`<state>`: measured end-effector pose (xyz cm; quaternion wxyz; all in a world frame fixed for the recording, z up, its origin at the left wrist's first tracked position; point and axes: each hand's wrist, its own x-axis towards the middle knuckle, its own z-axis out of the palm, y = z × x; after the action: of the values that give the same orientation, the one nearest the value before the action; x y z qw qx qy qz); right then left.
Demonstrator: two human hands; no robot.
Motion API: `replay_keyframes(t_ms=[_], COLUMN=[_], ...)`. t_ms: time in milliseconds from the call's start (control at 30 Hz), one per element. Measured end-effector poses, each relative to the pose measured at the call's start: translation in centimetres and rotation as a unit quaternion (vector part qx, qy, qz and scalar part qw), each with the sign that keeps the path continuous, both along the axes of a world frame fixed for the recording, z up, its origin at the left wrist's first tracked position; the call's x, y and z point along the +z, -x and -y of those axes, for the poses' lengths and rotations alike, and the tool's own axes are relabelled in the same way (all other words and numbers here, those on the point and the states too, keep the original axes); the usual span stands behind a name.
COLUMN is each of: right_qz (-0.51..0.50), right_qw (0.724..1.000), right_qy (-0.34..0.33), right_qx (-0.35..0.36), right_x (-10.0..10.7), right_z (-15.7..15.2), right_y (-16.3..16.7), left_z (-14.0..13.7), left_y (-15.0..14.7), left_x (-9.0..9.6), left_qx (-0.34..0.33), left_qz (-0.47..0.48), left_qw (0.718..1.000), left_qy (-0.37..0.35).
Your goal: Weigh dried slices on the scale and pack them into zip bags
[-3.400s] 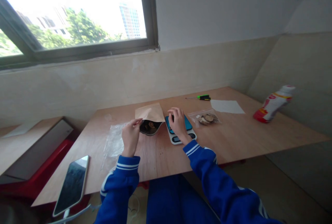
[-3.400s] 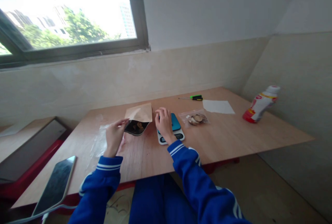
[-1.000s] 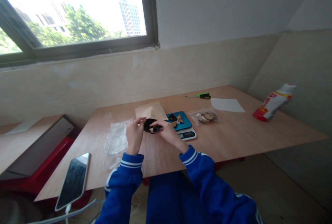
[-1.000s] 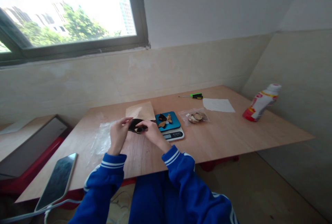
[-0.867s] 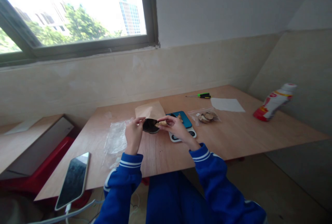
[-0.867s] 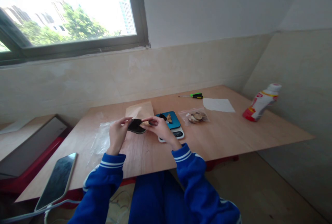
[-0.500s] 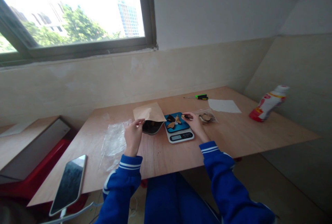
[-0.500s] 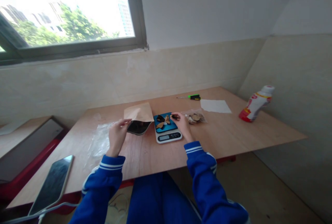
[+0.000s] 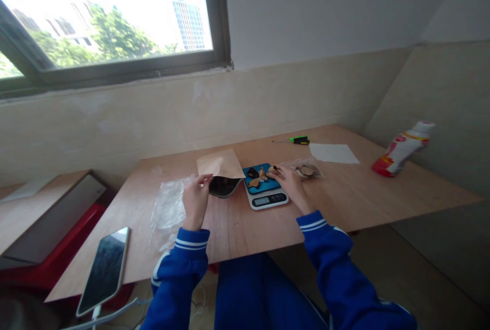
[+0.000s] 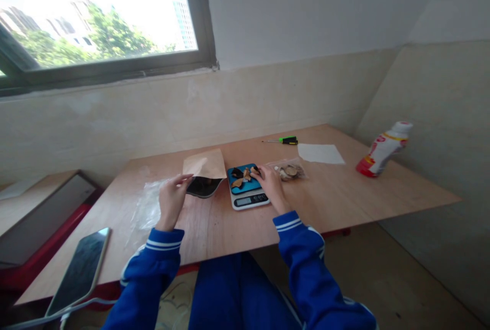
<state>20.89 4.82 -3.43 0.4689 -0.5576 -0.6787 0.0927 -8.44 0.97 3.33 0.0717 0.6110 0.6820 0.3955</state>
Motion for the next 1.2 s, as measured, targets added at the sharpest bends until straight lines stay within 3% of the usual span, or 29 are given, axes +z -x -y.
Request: replay_keyframes(t_ms=[133, 333, 567, 833, 933, 1067, 1200], right_qz=[0.146, 0.286, 0.249, 0.113, 0.149, 0.235, 0.237], right_qw=[0.989, 0.957, 0.967, 0.993, 0.985, 0.968, 0.968], right_qy=[0.008, 0.02, 0.02, -0.006, 0.024, 0.053, 0.05], right_qx=[0.036, -0.047, -0.055, 0.032, 0.087, 0.065, 0.07], right_x=[1.0, 0.6, -0.9, -0.1, 0.0, -0.6, -0.1], right_z=[1.6, 1.8, 1.3, 3.0, 4.6, 6.1, 6.1], right_y=[-0.1, 0.6, 1.3, 0.4, 0.9, 1.9, 2.4], left_z=[0.0, 0.0, 0.0, 0.1, 0.0, -0.1, 0.1], left_y=[-0.3, -0.5, -0.3, -0.3, -0.4, -0.4, -0.3], left_x=[0.0, 0.0, 0.0, 0.0, -0.1, -0.3, -0.1], left_qx=[-0.006, -0.016, -0.013, -0.005, -0.01, -0.014, -0.01], left_qz=[0.002, 0.008, 0.007, -0.005, 0.004, 0.008, -0.003], left_qw=[1.0, 1.0, 1.0, 1.0, 1.0, 1.0, 1.0], left_qy=[-0.004, -0.003, -0.002, -0.003, -0.004, -0.005, -0.005])
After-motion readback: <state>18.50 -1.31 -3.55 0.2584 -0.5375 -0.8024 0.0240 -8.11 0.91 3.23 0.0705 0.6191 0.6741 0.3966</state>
